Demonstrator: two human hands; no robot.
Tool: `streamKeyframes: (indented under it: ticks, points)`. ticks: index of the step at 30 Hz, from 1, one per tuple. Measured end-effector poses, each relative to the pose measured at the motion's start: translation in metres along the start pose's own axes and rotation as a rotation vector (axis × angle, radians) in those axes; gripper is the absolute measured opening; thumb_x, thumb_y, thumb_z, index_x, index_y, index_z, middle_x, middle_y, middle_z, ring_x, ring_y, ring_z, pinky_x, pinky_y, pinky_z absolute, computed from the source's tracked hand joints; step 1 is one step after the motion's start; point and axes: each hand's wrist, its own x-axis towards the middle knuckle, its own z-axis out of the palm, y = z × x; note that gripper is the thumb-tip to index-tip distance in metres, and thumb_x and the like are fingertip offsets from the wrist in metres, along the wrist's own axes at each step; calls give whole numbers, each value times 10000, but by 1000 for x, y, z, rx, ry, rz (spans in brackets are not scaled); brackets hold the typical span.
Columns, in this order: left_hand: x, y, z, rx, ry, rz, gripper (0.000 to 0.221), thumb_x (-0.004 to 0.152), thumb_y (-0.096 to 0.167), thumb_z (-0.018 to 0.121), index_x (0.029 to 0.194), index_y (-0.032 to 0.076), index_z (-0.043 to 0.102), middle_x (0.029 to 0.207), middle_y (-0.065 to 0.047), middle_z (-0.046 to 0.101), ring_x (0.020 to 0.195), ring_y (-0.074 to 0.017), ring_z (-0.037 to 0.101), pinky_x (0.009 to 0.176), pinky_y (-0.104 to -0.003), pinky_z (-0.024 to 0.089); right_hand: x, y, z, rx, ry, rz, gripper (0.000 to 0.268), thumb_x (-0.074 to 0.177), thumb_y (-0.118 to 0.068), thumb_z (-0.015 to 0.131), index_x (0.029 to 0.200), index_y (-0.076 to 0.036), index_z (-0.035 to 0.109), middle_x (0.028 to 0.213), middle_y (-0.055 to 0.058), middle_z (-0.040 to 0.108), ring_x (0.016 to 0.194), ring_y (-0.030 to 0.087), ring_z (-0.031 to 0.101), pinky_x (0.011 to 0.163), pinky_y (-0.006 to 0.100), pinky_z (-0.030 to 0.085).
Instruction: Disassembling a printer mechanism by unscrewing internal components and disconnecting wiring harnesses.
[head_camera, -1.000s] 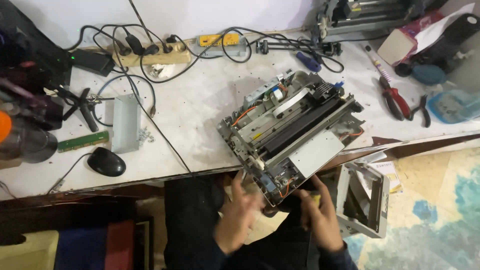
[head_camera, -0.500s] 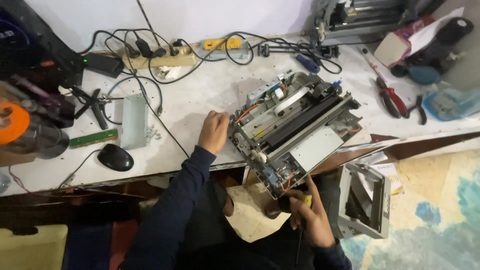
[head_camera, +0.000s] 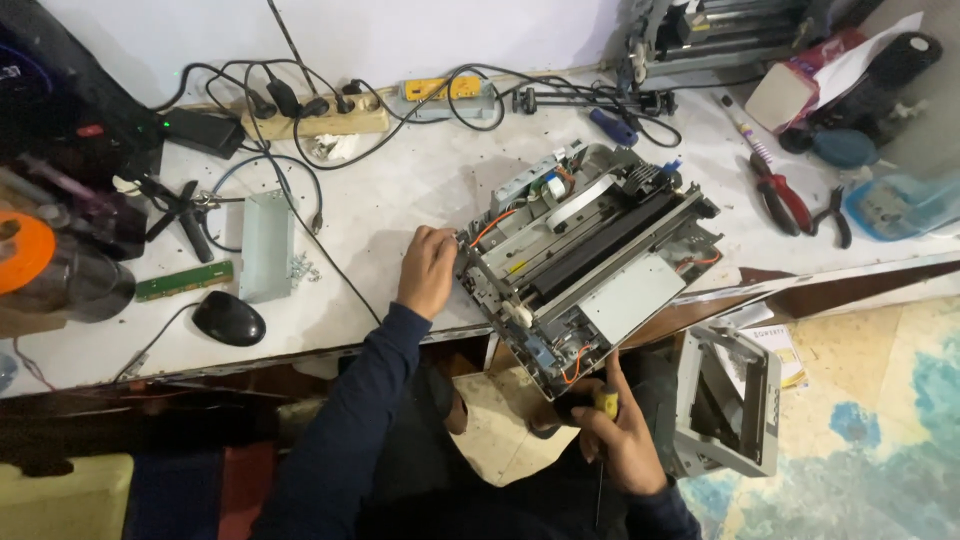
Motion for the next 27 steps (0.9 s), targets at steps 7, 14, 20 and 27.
streamKeyframes:
  ticks: [7,14,20,27]
  points:
    - [-4,0,3,20,7,2,510,1029,308,394,1297,-30,666,1068,-120,551,973,-288,592,868,-392,452,1,-4,0,-55,1,22,1040,826,41,578,1667,-237,32,1201,239,624,380,251,472,326,329,402]
    - [-3,-4,4,34,17,15,483,1036,311,420,1281,-19,675,1074,-107,557,973,-287,603,870,-401,466,3,0,-5,-51,25,42,1013,834,35,589,1669,-251,91,1170,235,623,365,260,469,314,323,407]
    - [-2,-1,3,3,8,-6,418,1037,314,443,1154,0,693,1038,-95,546,952,-273,599,873,-388,462,4,5,-8,-52,3,30,1008,852,19,584,1668,-263,63,1167,226,639,376,246,478,321,318,422]
    - [-1,12,-2,-23,-3,-29,363,1038,329,446,918,60,658,920,-60,472,845,-232,518,817,-359,395,5,7,-10,-50,2,3,984,867,15,580,1667,-243,69,1120,236,668,371,228,464,331,312,425]
